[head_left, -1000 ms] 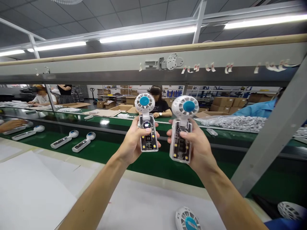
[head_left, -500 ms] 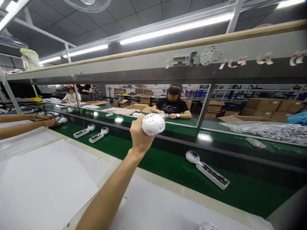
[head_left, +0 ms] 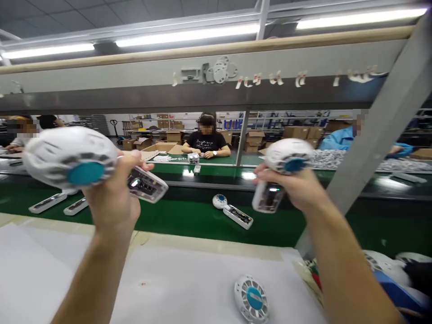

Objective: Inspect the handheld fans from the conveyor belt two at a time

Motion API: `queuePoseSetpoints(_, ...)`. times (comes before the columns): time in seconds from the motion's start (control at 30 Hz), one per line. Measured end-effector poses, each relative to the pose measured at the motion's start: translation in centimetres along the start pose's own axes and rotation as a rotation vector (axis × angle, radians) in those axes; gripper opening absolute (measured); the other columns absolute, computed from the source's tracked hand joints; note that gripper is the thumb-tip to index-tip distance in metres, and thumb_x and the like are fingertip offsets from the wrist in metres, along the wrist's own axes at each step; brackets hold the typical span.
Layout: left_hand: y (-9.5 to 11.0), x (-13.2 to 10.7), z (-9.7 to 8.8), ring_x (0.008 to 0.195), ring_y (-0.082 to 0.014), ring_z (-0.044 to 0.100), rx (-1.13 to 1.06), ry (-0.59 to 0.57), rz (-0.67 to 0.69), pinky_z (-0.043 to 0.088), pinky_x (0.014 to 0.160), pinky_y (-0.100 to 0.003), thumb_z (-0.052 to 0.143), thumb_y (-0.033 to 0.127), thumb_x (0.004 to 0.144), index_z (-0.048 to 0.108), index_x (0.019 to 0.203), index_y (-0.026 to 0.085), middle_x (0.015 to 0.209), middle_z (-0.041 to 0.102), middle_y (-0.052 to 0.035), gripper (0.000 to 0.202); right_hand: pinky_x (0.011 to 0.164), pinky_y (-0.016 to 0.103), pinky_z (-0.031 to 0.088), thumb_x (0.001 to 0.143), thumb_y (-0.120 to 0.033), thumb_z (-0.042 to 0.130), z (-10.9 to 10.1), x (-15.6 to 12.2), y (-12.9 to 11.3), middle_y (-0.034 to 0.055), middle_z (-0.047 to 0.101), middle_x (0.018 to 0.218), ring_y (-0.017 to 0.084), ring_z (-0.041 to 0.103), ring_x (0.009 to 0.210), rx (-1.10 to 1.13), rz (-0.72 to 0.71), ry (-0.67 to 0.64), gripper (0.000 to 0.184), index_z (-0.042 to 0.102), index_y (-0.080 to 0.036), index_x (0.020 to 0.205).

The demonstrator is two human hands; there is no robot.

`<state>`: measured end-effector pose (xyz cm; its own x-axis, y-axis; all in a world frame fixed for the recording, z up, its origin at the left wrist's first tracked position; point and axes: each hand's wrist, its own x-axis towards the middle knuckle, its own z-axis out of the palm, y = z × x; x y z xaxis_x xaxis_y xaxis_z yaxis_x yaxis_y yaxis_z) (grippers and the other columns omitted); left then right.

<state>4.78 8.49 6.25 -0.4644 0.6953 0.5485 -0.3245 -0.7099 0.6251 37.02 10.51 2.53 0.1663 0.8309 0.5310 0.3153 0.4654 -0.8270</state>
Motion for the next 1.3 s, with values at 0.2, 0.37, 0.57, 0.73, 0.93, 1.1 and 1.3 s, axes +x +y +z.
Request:
queuePoseSetpoints(0.2, -2.9, 1.0, -0.1, 0.058, -0.0147, 0.059, 0.133, -0.065, 0.08, 0.058, 0.06, -0.034, 0.076, 0.017, 0.065, 0.061, 0.063, 0.021, 0.062, 0.059, 0.0045, 0.016, 0.07, 0.03, 0.05, 0.065, -0.033, 0.08, 2.1, 3.1, 8.6, 0.0103, 0.073, 0.092, 0.028, 0.069, 0.091, -0.821, 0.452, -0.072, 0.033, 0.073, -0.013, 0.09)
queuePoseSetpoints(0.37, -8.5, 2.8, -1.1, 0.068, -0.0167, 0.063, 0.347, -0.102, -0.321, 0.052, 0.061, -0.028, 0.088, 0.024, 0.047, 0.067, 0.075, 0.016, 0.074, 0.067, 0.0003, 0.036, 0.072, 0.033, 0.05, 0.062, -0.026, 0.079, 2.6, 2.3, 13.3, 0.0171, 0.071, 0.105, 0.034, 0.068, 0.097, -0.936, 0.575, -0.175, 0.053, 0.067, -0.01, 0.111)
queuePoseSetpoints(0.57, -13.6, 3.0, -2.4, 0.072, -0.0198, 0.062, 0.507, -0.222, -0.561, 0.048, 0.064, -0.03, 0.089, 0.023, 0.043, 0.07, 0.081, 0.013, 0.077, 0.07, -0.0041, 0.043, 0.097, 0.043, 0.043, 0.082, -0.018, 0.062, 6.2, 0.9, 13.3, 0.0284, 0.052, 0.137, 0.039, 0.053, 0.126, -0.979, 0.431, -0.194, 0.063, 0.045, -0.007, 0.141)
queuePoseSetpoints(0.73, -16.2, 2.8, -3.4, 0.08, -0.0217, 0.064, 0.589, -0.221, -0.558, 0.05, 0.075, -0.033, 0.086, 0.013, 0.045, 0.068, 0.086, 0.015, 0.08, 0.071, -0.0035, 0.044, 0.101, 0.03, 0.041, 0.091, -0.028, 0.054, 10.5, -0.7, 12.1, 0.0148, 0.061, 0.132, 0.026, 0.055, 0.125, -0.844, 0.288, -0.383, 0.036, 0.062, -0.016, 0.125)
queuePoseSetpoints(0.93, -18.6, 2.8, -4.9, 0.081, -0.0201, 0.063, 0.661, -0.203, -0.528, 0.05, 0.077, -0.034, 0.082, 0.005, 0.053, 0.061, 0.099, 0.016, 0.087, 0.068, -0.0023, 0.051, 0.074, 0.036, 0.05, 0.058, -0.015, 0.077, 12.3, -2.3, 12.4, 0.0187, 0.07, 0.098, 0.036, 0.067, 0.097, -0.71, 0.481, -0.542, 0.026, 0.064, -0.012, 0.08)
queuePoseSetpoints(1.1, -20.3, 2.2, -5.4, 0.08, -0.0165, 0.063, 0.719, -0.234, -0.547, 0.054, 0.073, -0.032, 0.078, 0.013, 0.073, 0.058, 0.111, 0.014, 0.096, 0.066, -0.0033, 0.043, 0.048, 0.027, 0.044, 0.052, -0.012, 0.074, 11.4, -1.3, 11.0, 0.0009, 0.058, 0.058, 0.022, 0.064, 0.06, -0.366, 0.589, -0.537, 0.03, 0.052, -0.018, 0.071)
queuePoseSetpoints(1.3, -23.7, 1.3, -7.1, 0.095, -0.0195, 0.065, 0.9, -0.253, -0.561, 0.057, 0.082, -0.039, 0.063, 0.032, 0.094, 0.06, 0.12, 0.014, 0.113, 0.064, -0.0082, 0.032, 0.058, 0.022, 0.053, 0.081, -0.036, 0.06, 10.8, -0.4, 5.1, 0.0009, 0.064, 0.089, 0.01, 0.063, 0.065, 0.18, 0.456, -0.381, 0.031, 0.048, -0.021, 0.105)
